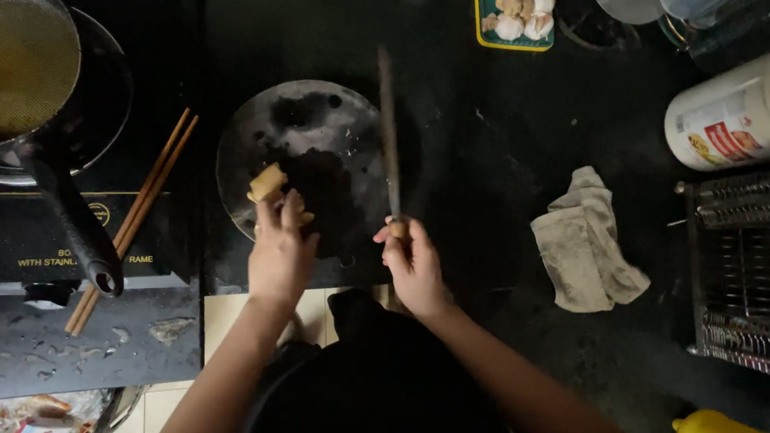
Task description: The person is washing and then slicing a piece of ginger on a cutting board.
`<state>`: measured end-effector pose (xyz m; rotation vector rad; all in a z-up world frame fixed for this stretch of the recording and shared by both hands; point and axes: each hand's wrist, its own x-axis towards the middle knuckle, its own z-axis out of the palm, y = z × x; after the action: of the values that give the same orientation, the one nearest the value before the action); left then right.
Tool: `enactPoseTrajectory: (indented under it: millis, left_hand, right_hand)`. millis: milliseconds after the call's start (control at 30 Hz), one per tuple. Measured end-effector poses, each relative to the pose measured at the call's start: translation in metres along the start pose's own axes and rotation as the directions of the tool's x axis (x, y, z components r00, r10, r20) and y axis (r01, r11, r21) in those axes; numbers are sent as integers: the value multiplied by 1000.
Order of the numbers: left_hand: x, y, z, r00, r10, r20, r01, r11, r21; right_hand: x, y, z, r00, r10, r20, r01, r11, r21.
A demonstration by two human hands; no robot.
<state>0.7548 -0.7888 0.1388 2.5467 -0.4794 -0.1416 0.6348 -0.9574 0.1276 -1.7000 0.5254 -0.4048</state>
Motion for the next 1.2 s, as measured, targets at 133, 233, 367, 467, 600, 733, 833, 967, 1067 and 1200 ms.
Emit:
enactPoseTrajectory:
  millis: [133,233,367,467,600,733,833,967,1067,1200]
  left_hand:
    - [16,-10,53,1000,13,-4,-13,1000,25]
    - [30,8,68,1000,-9,18,9,1000,-9]
    - [58,11,90,989,-143,26,142,989,28]
    - [63,42,84,994,-102,30,101,994,32]
    - [71,72,95,956,265,125,-288,927,239]
    - [66,70,91,990,138,-3,-138,990,27]
    - [48,67,35,990,111,-91,-115,993,-38]
    - [47,10,12,933,65,-353,1,983,184]
    - [50,-28,11,940,-131,-314,202,958,205]
    - [51,-37,-14,985,139,-98,-132,988,77]
  right_hand:
    - [9,1,-19,1000,-7,-11,6,1000,-13]
    - [13,-6,-35,1000,-1,-10,0,998,-58]
    - [9,14,-53,1000,10,-29,-12,997,-71]
    - [8,7,-63,997,72,-24,-74,991,-109]
    - [9,15,-69,994,94,-55,-102,982,-158]
    - [16,-4,-69,999,49,-7,-49,974,-221]
    - [20,-3,-70,999,1,52,12,967,-255]
    - [20,-48,-53,996,-46,82,60,984,-168]
    - [15,-38,-45,990,-95,106,114,975,-191]
    - [16,-32,-25,982,-161,98,180,956,-230]
